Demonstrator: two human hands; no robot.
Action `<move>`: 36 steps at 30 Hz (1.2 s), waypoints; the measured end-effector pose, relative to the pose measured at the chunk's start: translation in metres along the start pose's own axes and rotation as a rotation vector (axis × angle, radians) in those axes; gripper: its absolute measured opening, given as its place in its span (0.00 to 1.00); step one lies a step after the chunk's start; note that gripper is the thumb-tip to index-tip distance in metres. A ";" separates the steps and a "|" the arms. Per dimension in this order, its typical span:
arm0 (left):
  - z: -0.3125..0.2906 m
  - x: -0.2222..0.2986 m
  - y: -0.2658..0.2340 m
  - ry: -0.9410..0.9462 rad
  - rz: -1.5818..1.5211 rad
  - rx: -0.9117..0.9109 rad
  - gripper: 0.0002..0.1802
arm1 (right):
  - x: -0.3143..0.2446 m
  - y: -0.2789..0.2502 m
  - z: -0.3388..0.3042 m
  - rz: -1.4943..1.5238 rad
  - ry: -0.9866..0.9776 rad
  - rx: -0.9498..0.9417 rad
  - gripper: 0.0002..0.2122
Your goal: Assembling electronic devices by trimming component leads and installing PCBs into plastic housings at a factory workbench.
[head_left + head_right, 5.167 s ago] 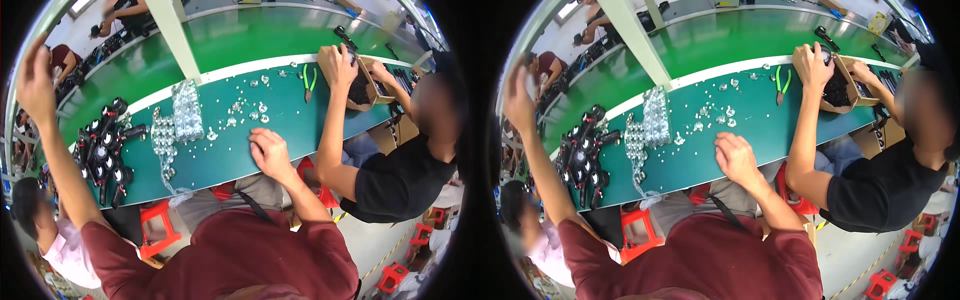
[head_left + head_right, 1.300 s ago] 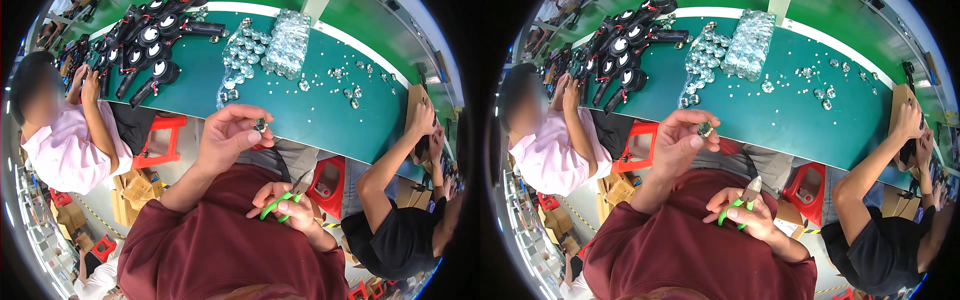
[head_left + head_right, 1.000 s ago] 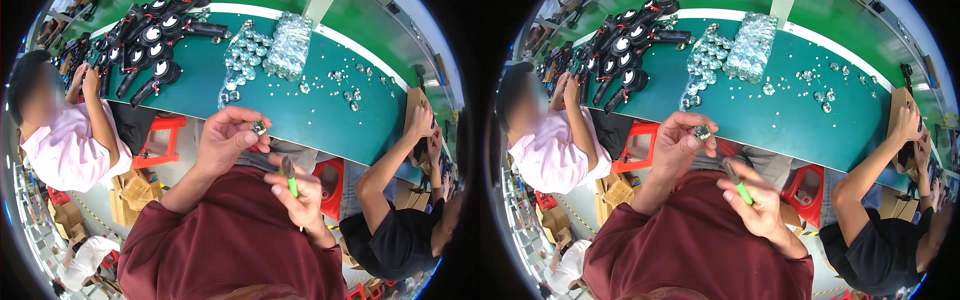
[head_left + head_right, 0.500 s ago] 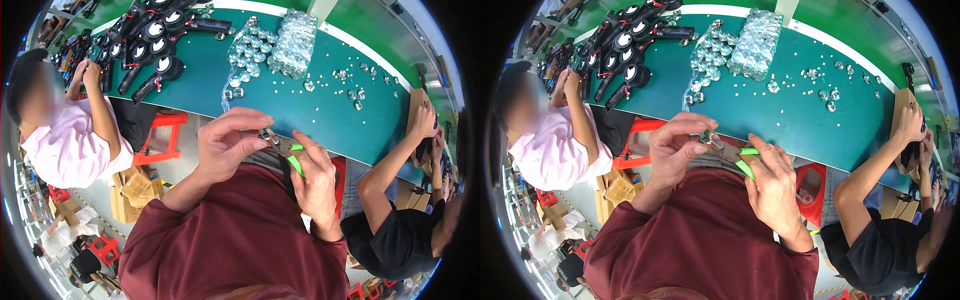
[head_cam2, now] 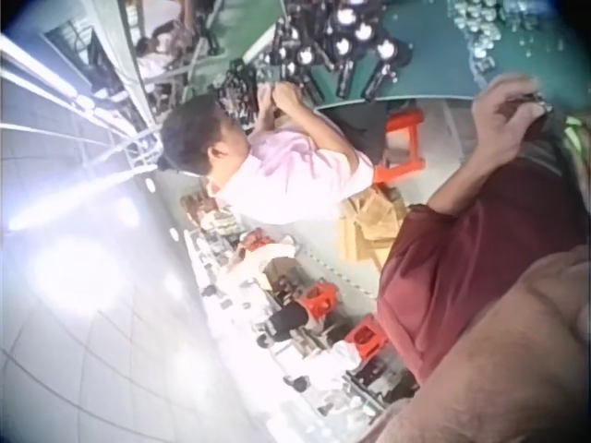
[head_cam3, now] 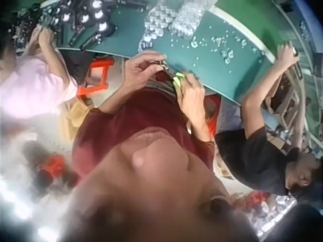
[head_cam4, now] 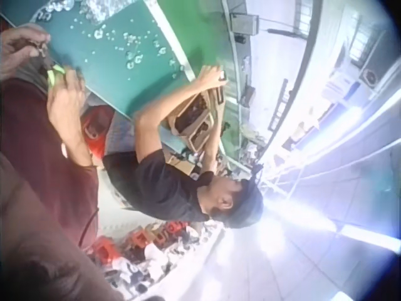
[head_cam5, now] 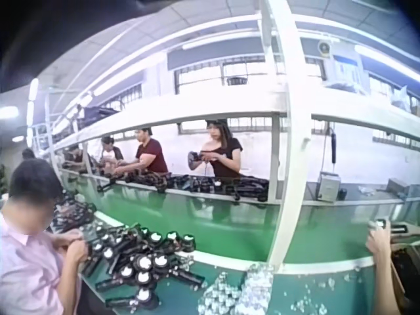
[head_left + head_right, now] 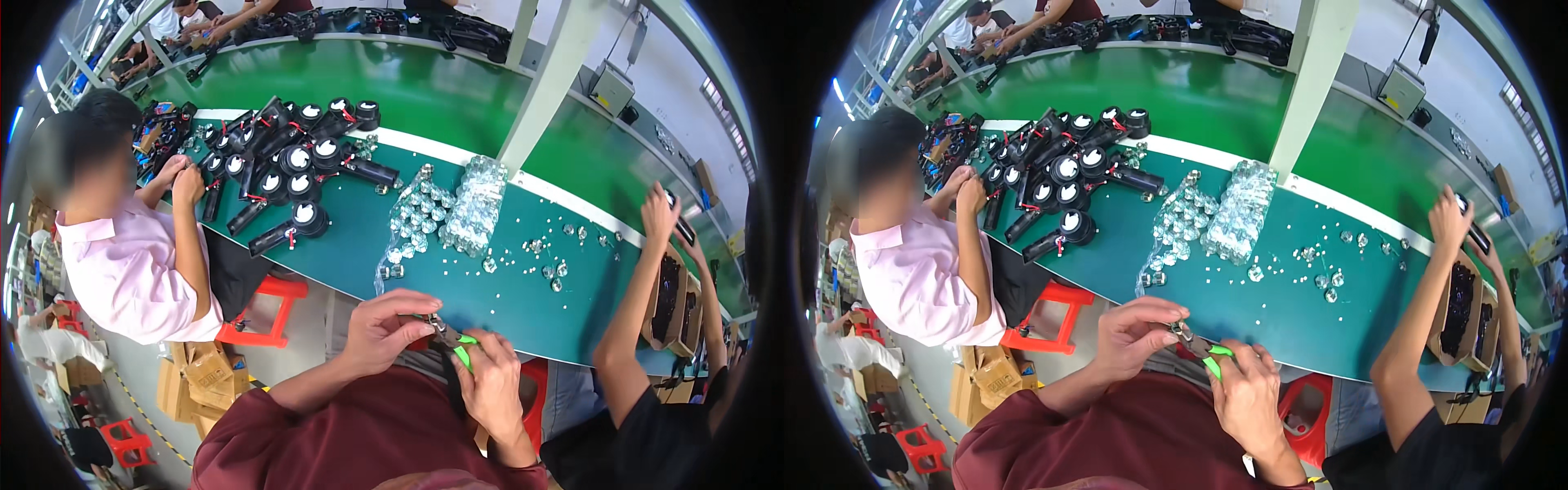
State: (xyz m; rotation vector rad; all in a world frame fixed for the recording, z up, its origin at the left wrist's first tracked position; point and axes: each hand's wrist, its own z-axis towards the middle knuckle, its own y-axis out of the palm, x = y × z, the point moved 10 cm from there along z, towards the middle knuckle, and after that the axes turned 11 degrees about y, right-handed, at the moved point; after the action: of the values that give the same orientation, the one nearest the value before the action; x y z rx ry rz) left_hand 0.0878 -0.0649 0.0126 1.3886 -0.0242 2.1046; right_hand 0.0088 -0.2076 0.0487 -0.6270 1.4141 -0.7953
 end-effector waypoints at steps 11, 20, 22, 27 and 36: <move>0.008 0.002 -0.001 0.009 0.002 -0.024 0.19 | -0.002 0.000 0.007 0.078 -0.018 -0.019 0.10; 0.005 0.007 0.000 0.021 0.066 0.003 0.20 | -0.008 -0.001 0.007 0.095 -0.012 0.010 0.09; 0.003 0.006 0.000 0.003 0.046 0.016 0.21 | -0.008 -0.001 0.006 0.093 -0.016 0.006 0.08; 0.002 0.014 0.000 0.081 0.174 0.035 0.22 | -0.010 0.002 0.004 0.091 0.055 -0.035 0.09; 0.004 0.019 0.001 0.186 0.287 0.036 0.22 | -0.009 0.006 0.005 0.094 0.033 -0.027 0.09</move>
State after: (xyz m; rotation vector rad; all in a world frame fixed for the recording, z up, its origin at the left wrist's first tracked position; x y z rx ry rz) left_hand 0.0854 -0.0578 0.0307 1.2656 -0.1167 2.4758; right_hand 0.0150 -0.1974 0.0501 -0.5657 1.4759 -0.7166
